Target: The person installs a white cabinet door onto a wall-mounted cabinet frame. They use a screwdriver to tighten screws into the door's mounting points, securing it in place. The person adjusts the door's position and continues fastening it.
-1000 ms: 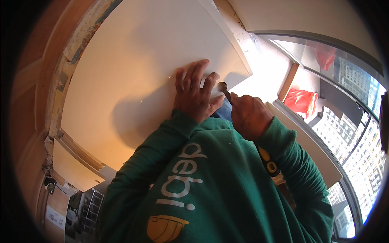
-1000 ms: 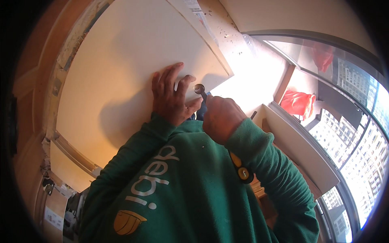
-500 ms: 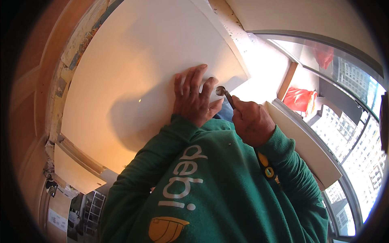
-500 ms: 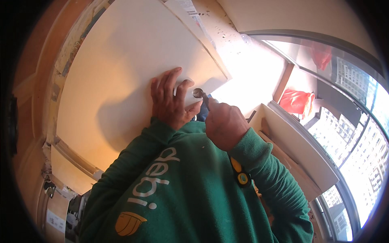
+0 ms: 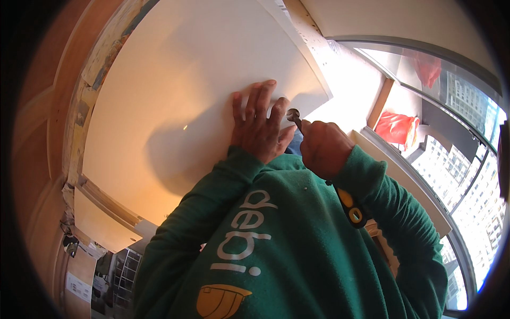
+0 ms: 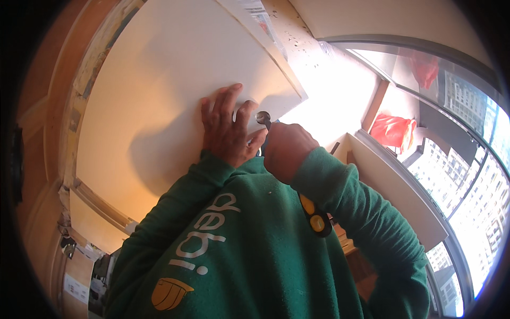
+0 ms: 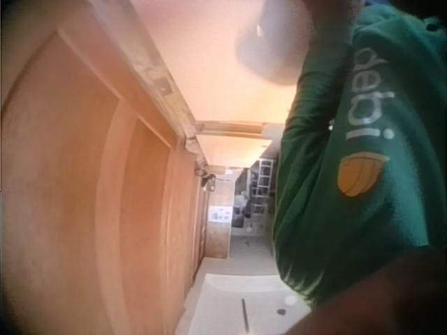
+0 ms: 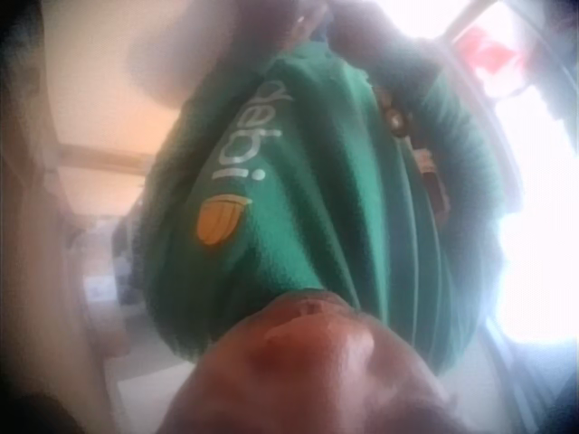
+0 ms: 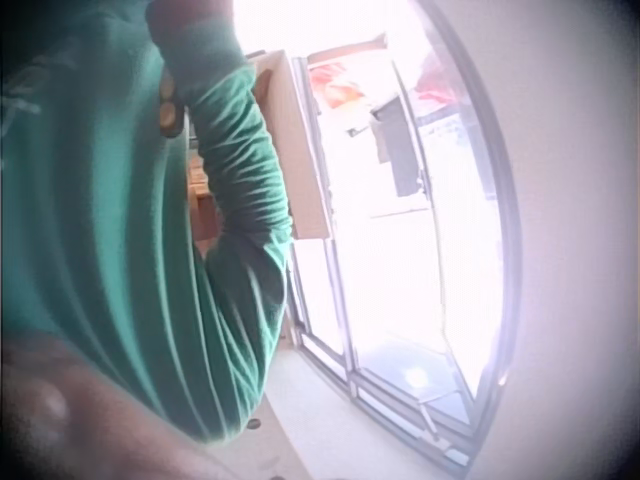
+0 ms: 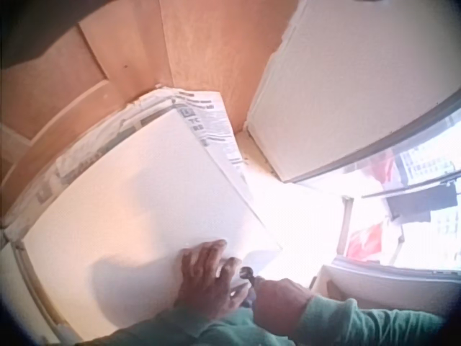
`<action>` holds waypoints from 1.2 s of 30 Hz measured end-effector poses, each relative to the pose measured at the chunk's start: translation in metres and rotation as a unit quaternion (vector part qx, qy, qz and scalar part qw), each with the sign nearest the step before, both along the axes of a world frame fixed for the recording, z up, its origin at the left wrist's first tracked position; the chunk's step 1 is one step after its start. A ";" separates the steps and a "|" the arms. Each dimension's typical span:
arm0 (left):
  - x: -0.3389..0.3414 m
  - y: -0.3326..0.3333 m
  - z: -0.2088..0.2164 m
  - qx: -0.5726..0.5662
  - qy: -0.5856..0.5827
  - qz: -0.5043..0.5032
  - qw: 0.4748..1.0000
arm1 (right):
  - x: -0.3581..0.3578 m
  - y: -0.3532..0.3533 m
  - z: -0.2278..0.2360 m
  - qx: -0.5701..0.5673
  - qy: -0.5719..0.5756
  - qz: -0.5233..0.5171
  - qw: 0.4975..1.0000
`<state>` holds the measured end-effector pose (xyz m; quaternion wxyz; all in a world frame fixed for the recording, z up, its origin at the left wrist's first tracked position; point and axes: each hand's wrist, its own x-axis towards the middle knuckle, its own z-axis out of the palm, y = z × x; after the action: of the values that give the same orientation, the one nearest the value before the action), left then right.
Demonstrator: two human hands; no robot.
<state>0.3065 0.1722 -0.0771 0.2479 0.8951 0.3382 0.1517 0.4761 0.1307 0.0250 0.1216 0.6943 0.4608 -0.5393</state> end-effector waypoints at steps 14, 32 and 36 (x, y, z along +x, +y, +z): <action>0.003 0.000 0.006 -0.021 -0.002 0.016 1.000 | 0.003 -0.024 0.011 0.182 0.035 -0.132 0.974; 0.001 0.008 0.009 -0.045 -0.022 0.007 0.999 | 0.020 0.012 0.023 0.042 -0.021 0.028 0.999; 0.001 0.008 0.010 -0.043 -0.028 0.011 0.999 | 0.016 -0.003 0.042 0.061 -0.003 -0.187 0.981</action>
<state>0.3077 0.1797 -0.0670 0.2943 0.8750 0.3472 0.1651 0.4922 0.1273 0.0669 -0.0222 0.7758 0.3546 -0.5215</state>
